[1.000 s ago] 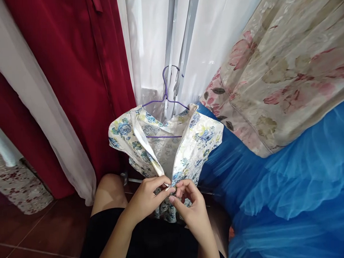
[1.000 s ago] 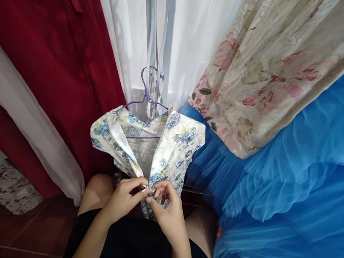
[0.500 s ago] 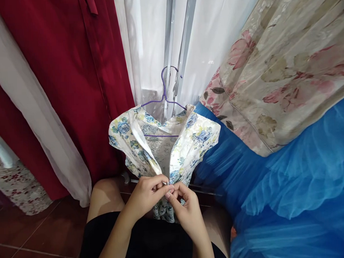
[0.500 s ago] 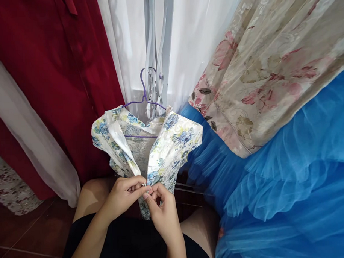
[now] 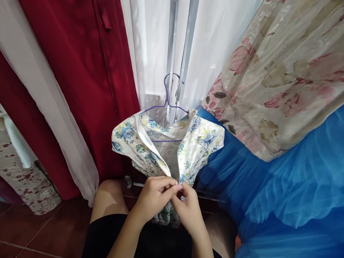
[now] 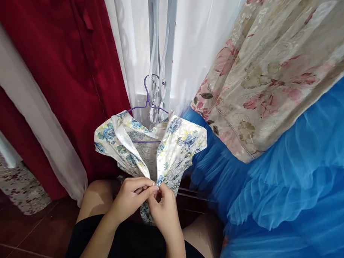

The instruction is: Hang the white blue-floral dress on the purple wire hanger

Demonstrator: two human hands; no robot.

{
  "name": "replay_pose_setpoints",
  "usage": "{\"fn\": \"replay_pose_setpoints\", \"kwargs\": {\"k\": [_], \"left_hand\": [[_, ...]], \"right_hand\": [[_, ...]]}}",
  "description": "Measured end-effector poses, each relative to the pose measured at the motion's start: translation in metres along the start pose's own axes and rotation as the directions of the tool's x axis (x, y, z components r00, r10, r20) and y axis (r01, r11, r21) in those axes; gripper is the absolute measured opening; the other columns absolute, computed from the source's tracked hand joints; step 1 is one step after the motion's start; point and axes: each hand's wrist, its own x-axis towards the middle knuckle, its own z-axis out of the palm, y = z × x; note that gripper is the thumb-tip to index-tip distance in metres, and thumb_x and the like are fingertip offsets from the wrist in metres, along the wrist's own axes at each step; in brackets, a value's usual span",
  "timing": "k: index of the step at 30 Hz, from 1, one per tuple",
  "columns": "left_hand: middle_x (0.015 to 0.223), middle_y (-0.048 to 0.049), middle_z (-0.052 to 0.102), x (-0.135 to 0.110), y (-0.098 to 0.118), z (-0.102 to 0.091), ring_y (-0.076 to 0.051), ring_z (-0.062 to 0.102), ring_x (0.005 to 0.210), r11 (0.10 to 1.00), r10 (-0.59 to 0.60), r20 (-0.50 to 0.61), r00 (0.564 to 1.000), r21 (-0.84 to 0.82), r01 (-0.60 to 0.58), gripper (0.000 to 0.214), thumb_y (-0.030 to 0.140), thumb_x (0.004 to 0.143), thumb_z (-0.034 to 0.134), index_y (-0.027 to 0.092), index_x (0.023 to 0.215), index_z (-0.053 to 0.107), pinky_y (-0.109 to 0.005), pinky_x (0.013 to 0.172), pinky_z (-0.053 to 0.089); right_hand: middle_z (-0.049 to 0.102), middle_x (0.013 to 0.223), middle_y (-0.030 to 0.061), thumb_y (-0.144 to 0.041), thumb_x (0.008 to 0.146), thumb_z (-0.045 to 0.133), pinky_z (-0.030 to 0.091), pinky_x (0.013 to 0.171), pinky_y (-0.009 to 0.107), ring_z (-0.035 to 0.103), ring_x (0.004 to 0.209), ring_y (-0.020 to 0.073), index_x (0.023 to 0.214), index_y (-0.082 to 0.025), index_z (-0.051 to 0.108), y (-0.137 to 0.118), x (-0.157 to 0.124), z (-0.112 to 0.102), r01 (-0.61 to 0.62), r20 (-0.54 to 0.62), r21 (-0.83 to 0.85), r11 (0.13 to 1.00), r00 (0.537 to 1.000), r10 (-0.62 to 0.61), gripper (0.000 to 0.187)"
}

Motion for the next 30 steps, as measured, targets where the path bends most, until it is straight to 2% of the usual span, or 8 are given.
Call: {"fn": "replay_pose_setpoints", "kwargs": {"k": [5,10,15,19,21,23,25,30], "left_hand": [[0.065,-0.0002,0.062,-0.007,-0.003,0.004,-0.01,0.052,0.058,0.991,0.128,-0.116,0.985,-0.032,-0.132,0.012,0.016,0.09,0.068,0.016,0.082,0.078,-0.022,0.054,0.038],[0.066,0.0002,0.065,0.003,-0.002,0.006,-0.011,0.054,0.058,0.993,0.087,-0.363,0.928,-0.042,-0.11,0.01,0.018,0.089,0.072,0.018,0.081,0.077,-0.023,0.055,0.041],[0.07,-0.0001,0.067,0.068,0.018,-0.021,-0.012,0.053,0.06,0.964,0.264,-0.471,0.842,0.102,-0.245,0.009,0.022,0.09,0.072,0.019,0.084,0.078,-0.026,0.057,0.04],[0.066,0.0001,0.065,0.139,0.041,-0.045,-0.013,0.053,0.062,0.864,0.503,-0.474,0.723,0.283,-0.415,0.014,0.026,0.089,0.074,0.019,0.077,0.077,-0.029,0.062,0.043],[0.065,0.0001,0.063,0.165,0.047,-0.052,-0.014,0.054,0.067,0.822,0.569,-0.489,0.661,0.366,-0.437,0.015,0.027,0.089,0.074,0.02,0.076,0.077,-0.031,0.069,0.046],[0.07,-0.001,0.063,0.179,0.047,-0.054,-0.016,0.057,0.073,0.805,0.593,-0.496,0.635,0.402,-0.438,0.013,0.027,0.089,0.075,0.02,0.078,0.078,-0.032,0.073,0.047],[0.079,-0.0031,0.067,0.182,0.043,-0.056,-0.017,0.061,0.079,0.813,0.582,-0.465,0.668,0.364,-0.455,0.011,0.028,0.089,0.073,0.02,0.083,0.079,-0.031,0.073,0.049],[0.088,-0.0055,0.078,0.164,0.034,-0.066,-0.017,0.068,0.076,0.883,0.465,-0.295,0.835,0.23,-0.41,0.016,0.033,0.091,0.071,0.02,0.091,0.08,-0.029,0.069,0.054]], "right_hand": [[0.039,0.069,-0.0037,-0.033,0.097,0.051,0.03,0.059,0.026,0.034,0.065,0.013,0.074,-0.019,0.049,0.002,-0.002,0.005,0.018,0.05,0.12,0.993,0.998,-0.024,0.027],[0.033,0.069,-0.0034,-0.024,0.092,0.051,0.025,0.058,0.027,0.027,0.065,0.0129,0.071,-0.02,0.045,0.005,-0.01,0.004,-0.013,0.117,0.22,0.975,0.993,-0.013,0.022],[0.026,0.068,-0.0042,-0.021,0.088,0.047,0.019,0.057,0.028,0.022,0.064,0.0123,0.069,-0.021,0.038,0.004,-0.017,-0.007,-0.091,0.174,0.212,0.973,0.983,0.054,0.022],[0.026,0.069,-0.0036,-0.02,0.086,0.048,0.02,0.057,0.029,0.023,0.065,0.0126,0.068,-0.022,0.037,0.003,-0.023,-0.011,-0.078,0.143,0.22,0.972,0.989,0.047,0.021],[0.027,0.069,-0.0034,-0.021,0.086,0.048,0.021,0.058,0.028,0.024,0.065,0.0128,0.069,-0.022,0.038,0.006,-0.024,-0.012,-0.078,0.135,0.215,0.974,0.99,0.049,0.02],[0.027,0.07,-0.0033,-0.021,0.087,0.047,0.022,0.058,0.028,0.025,0.065,0.0129,0.07,-0.021,0.039,0.011,-0.025,-0.014,-0.08,0.129,0.196,0.977,0.99,0.055,0.019],[0.03,0.07,-0.0033,-0.022,0.089,0.049,0.024,0.059,0.028,0.027,0.066,0.013,0.07,-0.021,0.04,0.016,-0.026,-0.017,-0.081,0.125,0.15,0.985,0.99,0.062,0.021],[0.038,0.06,-0.0055,-0.041,0.096,0.059,0.029,0.057,0.026,0.035,0.058,0.0118,0.069,-0.021,0.046,0.001,-0.012,-0.03,-0.08,0.182,0.114,0.99,0.982,0.058,0.035]]}}
